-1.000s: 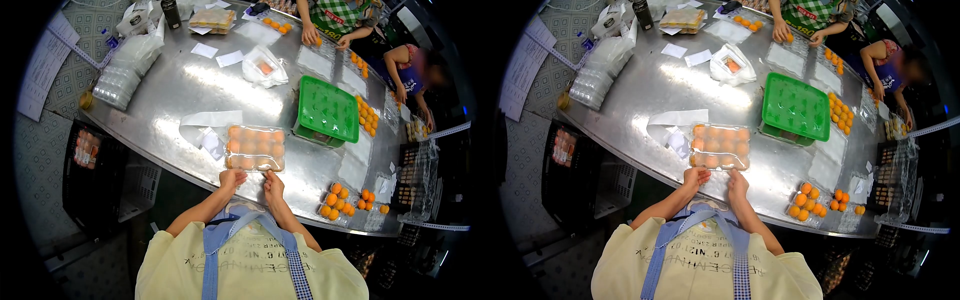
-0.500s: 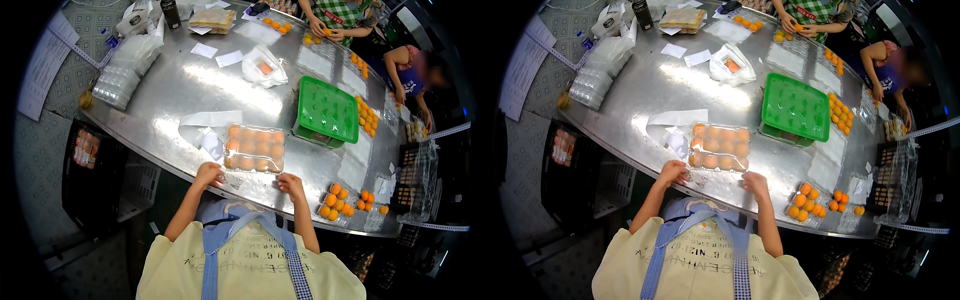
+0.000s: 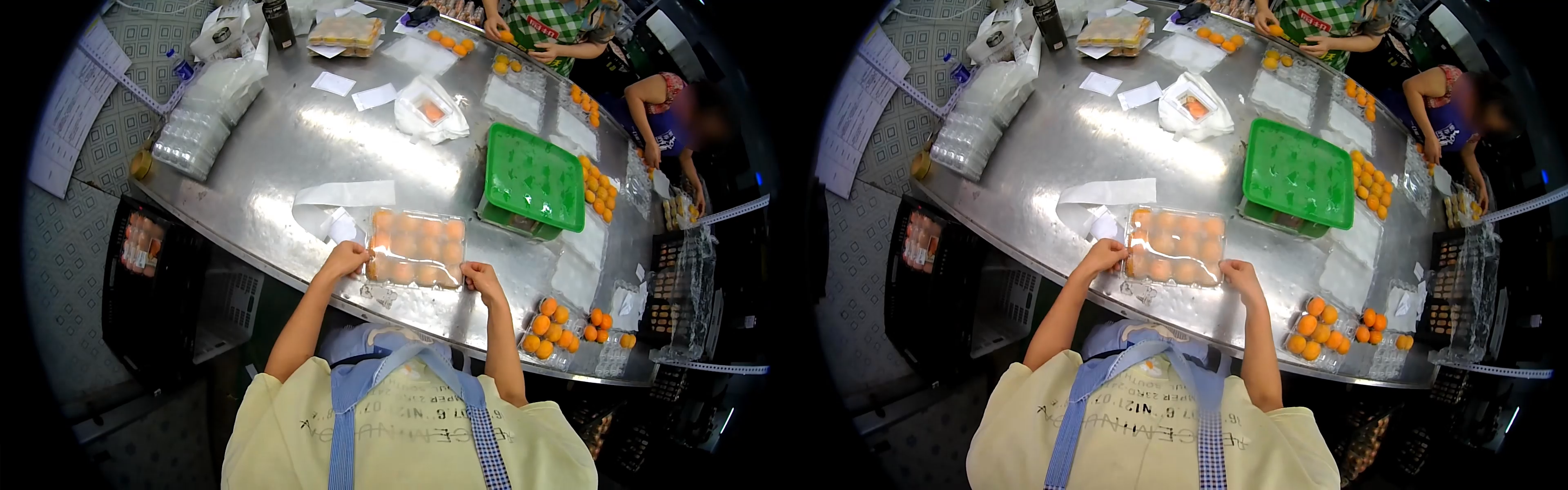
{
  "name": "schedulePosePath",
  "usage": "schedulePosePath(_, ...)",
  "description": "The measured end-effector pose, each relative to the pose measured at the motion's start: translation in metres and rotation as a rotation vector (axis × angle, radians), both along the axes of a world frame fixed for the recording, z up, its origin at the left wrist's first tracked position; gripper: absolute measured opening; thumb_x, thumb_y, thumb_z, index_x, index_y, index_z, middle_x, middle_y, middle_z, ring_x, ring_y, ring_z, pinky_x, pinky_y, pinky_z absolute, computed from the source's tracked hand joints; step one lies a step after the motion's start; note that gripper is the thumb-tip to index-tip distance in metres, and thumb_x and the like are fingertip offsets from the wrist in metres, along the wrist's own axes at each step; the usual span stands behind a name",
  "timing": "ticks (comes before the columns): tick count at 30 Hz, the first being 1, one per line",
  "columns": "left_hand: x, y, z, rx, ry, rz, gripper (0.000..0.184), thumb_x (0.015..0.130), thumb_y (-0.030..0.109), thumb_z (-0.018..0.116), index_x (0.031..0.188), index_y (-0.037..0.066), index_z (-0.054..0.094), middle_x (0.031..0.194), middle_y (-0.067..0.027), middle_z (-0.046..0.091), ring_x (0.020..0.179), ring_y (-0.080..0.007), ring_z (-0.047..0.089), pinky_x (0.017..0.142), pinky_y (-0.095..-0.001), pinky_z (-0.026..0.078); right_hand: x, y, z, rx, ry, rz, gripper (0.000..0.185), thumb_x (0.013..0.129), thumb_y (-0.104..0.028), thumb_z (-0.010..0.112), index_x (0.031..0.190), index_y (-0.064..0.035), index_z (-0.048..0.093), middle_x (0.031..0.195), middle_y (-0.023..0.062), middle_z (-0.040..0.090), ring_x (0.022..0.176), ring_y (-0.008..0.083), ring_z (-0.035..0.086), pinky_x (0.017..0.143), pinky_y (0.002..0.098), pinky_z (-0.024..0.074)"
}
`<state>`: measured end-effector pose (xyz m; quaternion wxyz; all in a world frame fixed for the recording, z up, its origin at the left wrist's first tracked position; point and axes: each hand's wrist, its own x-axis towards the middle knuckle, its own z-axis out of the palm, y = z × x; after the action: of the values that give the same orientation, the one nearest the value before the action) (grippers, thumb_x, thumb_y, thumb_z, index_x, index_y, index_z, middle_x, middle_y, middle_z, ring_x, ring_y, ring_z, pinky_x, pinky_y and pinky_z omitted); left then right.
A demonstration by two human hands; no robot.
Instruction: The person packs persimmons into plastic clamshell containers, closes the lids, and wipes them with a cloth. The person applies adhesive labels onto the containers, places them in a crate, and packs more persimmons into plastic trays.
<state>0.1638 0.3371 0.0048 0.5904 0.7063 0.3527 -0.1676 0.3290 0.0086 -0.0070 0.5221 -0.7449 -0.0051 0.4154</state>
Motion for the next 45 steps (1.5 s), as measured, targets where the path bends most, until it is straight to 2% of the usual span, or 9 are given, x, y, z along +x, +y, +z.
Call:
schedulePosePath(6, -0.023, -0.017, 0.003, 0.006, 0.055, -0.052, 0.021, 0.085, 0.018, 0.066, 0.084, -0.003, 0.068, 0.059, -0.0092, 0.061, 0.047, -0.0144, 0.058, 0.046, -0.03, 0.049, -0.023, -0.02, 0.008, -0.047, 0.075, 0.113, 0.019, 0.091, -0.023, 0.065, 0.079, -0.0075, 0.065, 0.064, -0.0053, 0.052, 0.056, 0.006, 0.044, 0.053, 0.0214, 0.0354)
schedulePosePath(7, -0.021, -0.019, 0.005, 0.123, 0.096, -0.129, 0.023, 0.084, 0.02, 0.065, 0.089, -0.002, 0.069, 0.071, -0.0148, 0.068, 0.061, -0.0219, 0.067, 0.061, -0.0358, 0.054, -0.025, -0.021, 0.011, -0.034, 0.074, 0.115, 0.019, 0.09, -0.021, 0.065, 0.078, -0.0068, 0.065, 0.064, -0.0049, 0.052, 0.057, 0.0065, 0.044, 0.054, 0.0223, 0.0355)
schedulePosePath(10, -0.024, -0.024, -0.012, 0.305, 0.08, -0.159, 0.026, 0.082, 0.025, 0.064, 0.094, 0.002, 0.071, 0.088, -0.0171, 0.071, 0.083, -0.0286, 0.069, 0.078, -0.0389, 0.053, -0.03, -0.02, 0.008, -0.057, -0.061, 0.126, 0.019, 0.089, -0.021, 0.065, 0.078, -0.0051, 0.065, 0.065, -0.0042, 0.053, 0.058, 0.0073, 0.045, 0.055, 0.024, 0.0358)
schedulePosePath(13, -0.027, -0.027, -0.012, 0.434, 0.019, -0.163, 0.025, 0.083, 0.026, 0.066, 0.09, 0.002, 0.072, 0.078, -0.0127, 0.071, 0.07, -0.0241, 0.068, 0.067, -0.0359, 0.052, -0.029, -0.021, 0.002, -0.121, -0.111, 0.142, 0.02, 0.088, -0.02, 0.065, 0.078, -0.0029, 0.066, 0.067, -0.0038, 0.054, 0.06, 0.0078, 0.045, 0.056, 0.0254, 0.0361)
schedulePosePath(25, -0.025, -0.031, -0.012, 0.463, 0.069, -0.147, 0.022, 0.083, 0.027, 0.064, 0.087, 0.006, 0.072, 0.081, -0.013, 0.071, 0.078, -0.0276, 0.068, 0.072, -0.0375, 0.052, -0.031, -0.024, -0.014, -0.163, -0.171, 0.113, 0.019, 0.087, -0.018, 0.067, 0.083, 0.0004, 0.069, 0.071, -0.0027, 0.06, 0.063, 0.0075, 0.049, 0.058, 0.025, 0.039)
schedulePosePath(28, -0.023, -0.03, -0.004, 0.411, 0.135, -0.17, 0.024, 0.081, 0.027, 0.062, 0.091, 0.008, 0.072, 0.092, -0.0154, 0.071, 0.091, -0.0321, 0.067, 0.082, -0.0406, 0.052, -0.031, -0.026, -0.018, -0.173, -0.152, 0.076, 0.025, 0.084, -0.021, 0.067, 0.088, 0.0037, 0.07, 0.074, 0.0031, 0.065, 0.07, 0.0123, 0.057, 0.066, 0.0298, 0.0462)
schedulePosePath(31, -0.024, -0.029, -0.002, 0.365, 0.125, -0.144, 0.026, 0.08, 0.027, 0.063, 0.094, 0.007, 0.072, 0.094, -0.0148, 0.071, 0.091, -0.0313, 0.067, 0.081, -0.0398, 0.052, -0.032, -0.025, -0.011, -0.122, -0.086, 0.053, 0.019, 0.088, -0.019, 0.067, 0.084, 0.0, 0.069, 0.069, -0.0025, 0.06, 0.061, 0.0065, 0.049, 0.056, 0.0225, 0.038)
schedulePosePath(38, -0.041, -0.029, -0.051, 0.2, -0.184, 0.097, 0.03, 0.078, 0.015, 0.068, 0.105, 0.002, 0.066, 0.092, -0.0129, 0.071, 0.085, -0.0226, 0.068, 0.079, -0.0333, 0.053, -0.037, -0.021, 0.002, 0.035, -0.014, -0.065, 0.037, 0.09, -0.017, 0.064, 0.123, -0.0003, 0.061, 0.101, 0.0027, 0.067, 0.08, 0.0091, 0.057, 0.074, 0.0222, 0.0449)
schedulePosePath(45, -0.04, -0.031, -0.042, 0.066, -0.282, 0.095, 0.02, 0.082, 0.004, 0.062, 0.102, 0.004, 0.06, 0.091, -0.0081, 0.068, 0.084, -0.0156, 0.063, 0.076, -0.0288, 0.05, -0.048, -0.015, 0.004, 0.141, 0.059, -0.192, 0.043, 0.091, -0.019, 0.066, 0.128, 0.0012, 0.056, 0.112, 0.007, 0.065, 0.097, 0.012, 0.059, 0.082, 0.0238, 0.0465)
